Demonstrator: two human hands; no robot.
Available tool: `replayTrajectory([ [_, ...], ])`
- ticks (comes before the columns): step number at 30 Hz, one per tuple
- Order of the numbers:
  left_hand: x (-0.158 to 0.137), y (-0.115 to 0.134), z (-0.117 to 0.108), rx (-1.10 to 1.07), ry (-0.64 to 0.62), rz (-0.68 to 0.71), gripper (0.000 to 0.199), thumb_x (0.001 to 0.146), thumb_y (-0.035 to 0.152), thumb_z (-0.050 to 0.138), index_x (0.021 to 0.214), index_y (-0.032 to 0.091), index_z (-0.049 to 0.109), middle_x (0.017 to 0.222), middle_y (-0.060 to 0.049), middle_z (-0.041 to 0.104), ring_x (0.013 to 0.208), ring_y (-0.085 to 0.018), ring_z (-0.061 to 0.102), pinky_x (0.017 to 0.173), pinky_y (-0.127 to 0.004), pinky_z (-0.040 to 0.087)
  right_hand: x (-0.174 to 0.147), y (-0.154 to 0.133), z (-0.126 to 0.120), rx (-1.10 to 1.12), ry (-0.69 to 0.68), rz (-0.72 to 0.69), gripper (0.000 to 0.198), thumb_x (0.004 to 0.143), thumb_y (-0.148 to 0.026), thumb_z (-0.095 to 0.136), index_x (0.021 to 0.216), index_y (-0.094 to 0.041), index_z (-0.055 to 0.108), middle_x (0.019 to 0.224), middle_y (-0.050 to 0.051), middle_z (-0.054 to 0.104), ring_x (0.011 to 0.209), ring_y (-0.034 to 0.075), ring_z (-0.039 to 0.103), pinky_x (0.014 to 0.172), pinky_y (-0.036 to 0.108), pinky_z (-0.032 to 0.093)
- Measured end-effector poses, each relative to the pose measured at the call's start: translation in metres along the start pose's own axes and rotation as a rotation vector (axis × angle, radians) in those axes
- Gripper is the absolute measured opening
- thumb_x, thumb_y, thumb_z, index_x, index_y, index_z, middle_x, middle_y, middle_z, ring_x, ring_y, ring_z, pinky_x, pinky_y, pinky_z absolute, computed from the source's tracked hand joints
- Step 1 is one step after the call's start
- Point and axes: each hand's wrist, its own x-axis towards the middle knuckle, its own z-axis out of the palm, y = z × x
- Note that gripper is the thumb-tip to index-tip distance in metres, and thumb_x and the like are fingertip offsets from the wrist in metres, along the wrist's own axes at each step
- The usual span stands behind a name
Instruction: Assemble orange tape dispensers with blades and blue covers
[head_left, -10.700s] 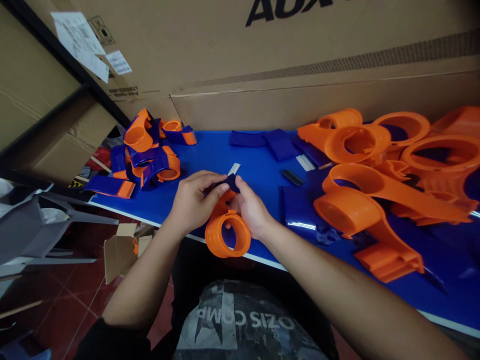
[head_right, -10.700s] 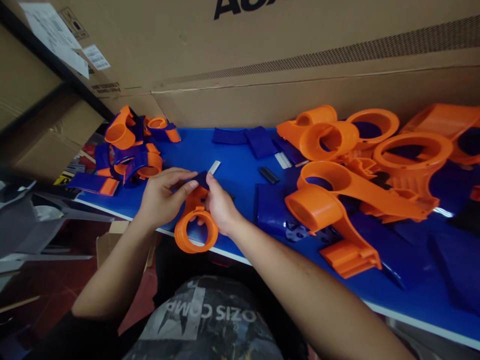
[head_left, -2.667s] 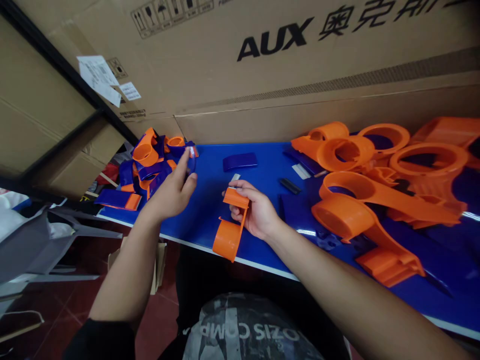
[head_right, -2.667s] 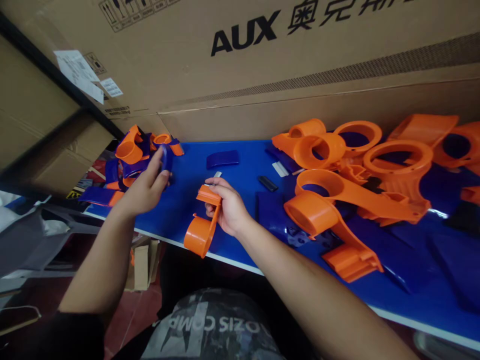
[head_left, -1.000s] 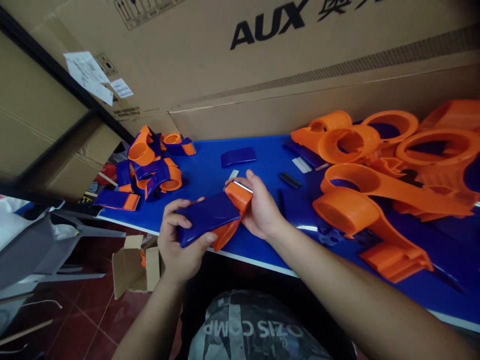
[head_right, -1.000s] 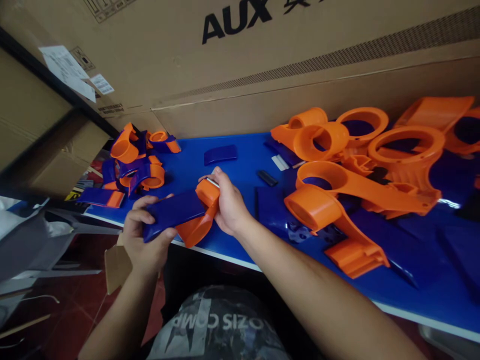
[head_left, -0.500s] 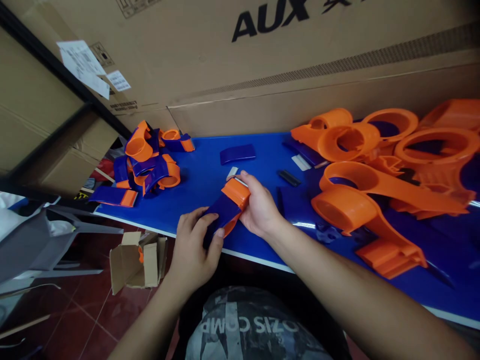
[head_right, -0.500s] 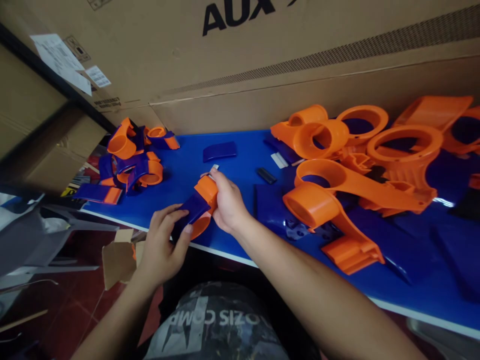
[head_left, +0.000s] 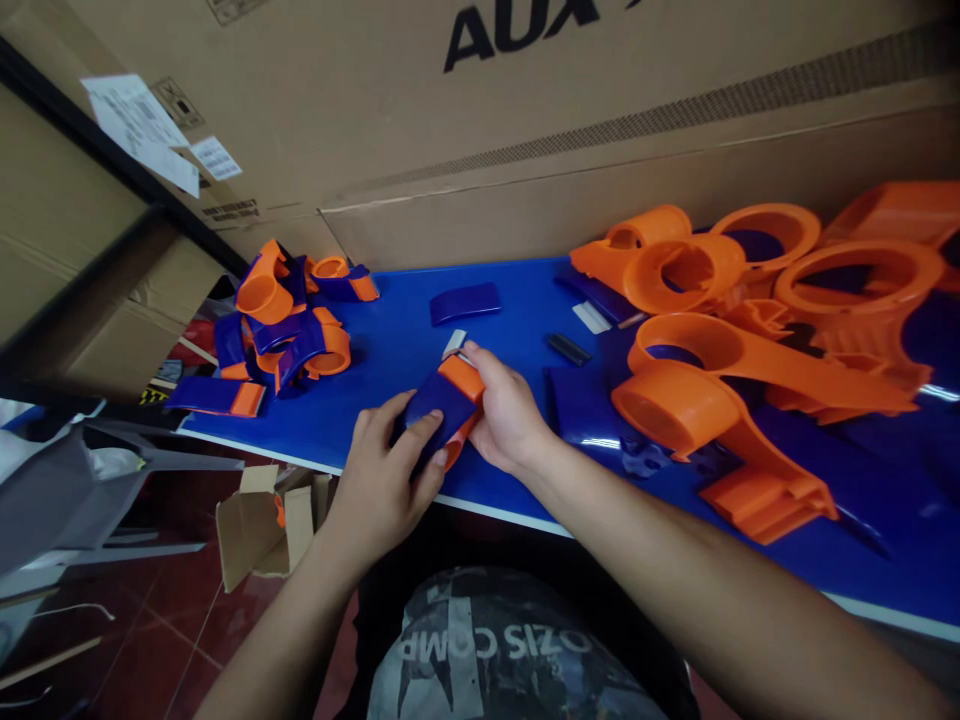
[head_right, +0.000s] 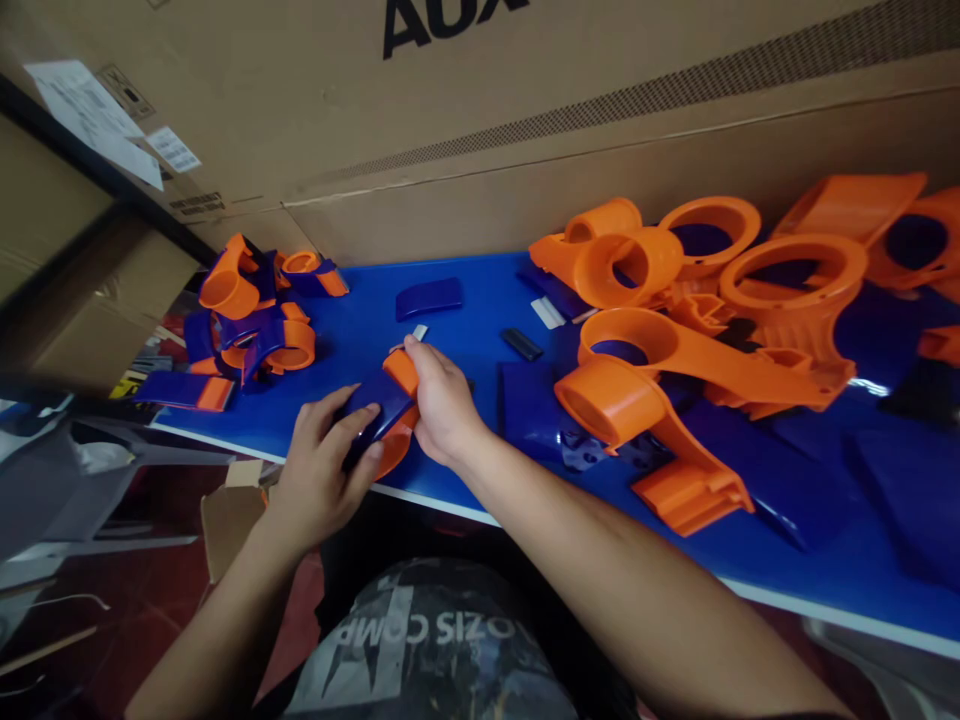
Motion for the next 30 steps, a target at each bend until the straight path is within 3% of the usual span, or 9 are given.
replayTrajectory([
  [19, -0.009, 0.013, 0.01, 0.006, 0.131, -0.063, 0.037, 0.097, 0.026, 0.07, 0.133, 0.019, 0.069, 0.143, -0.019, 0.062, 0.12, -0.031, 0.063, 0.102, -0.048, 0.055, -0.001, 0.004, 0.0, -0.029, 0.033, -0.018, 0.041, 0.072, -0.057, 0.09, 0.076, -0.022, 0.07, 0.069, -0.001, 0.066, 0.065, 0.017, 0.058, 0.065, 0.032, 0.047],
  [24, -0.014, 0.007, 0.009, 0.058, 0.177, -0.069, 0.039, 0.097, 0.026, 0.071, 0.135, 0.019, 0.069, 0.143, -0.02, 0.061, 0.122, -0.031, 0.063, 0.104, -0.048, 0.054, -0.001, 0.002, 0.002, 0.006, 0.055, -0.048, 0.038, 0.073, -0.054, 0.089, 0.076, -0.022, 0.07, 0.068, -0.002, 0.065, 0.066, 0.017, 0.059, 0.07, 0.033, 0.049],
  [30, -0.012, 0.001, 0.006, -0.027, 0.164, -0.014, 0.039, 0.096, 0.025, 0.071, 0.135, 0.02, 0.068, 0.146, -0.02, 0.06, 0.123, -0.031, 0.064, 0.104, -0.049, 0.055, 0.0, 0.003, 0.001, 0.003, 0.051, -0.044, 0.038, 0.072, -0.053, 0.09, 0.077, -0.022, 0.07, 0.07, -0.002, 0.065, 0.066, 0.017, 0.059, 0.069, 0.033, 0.048],
])
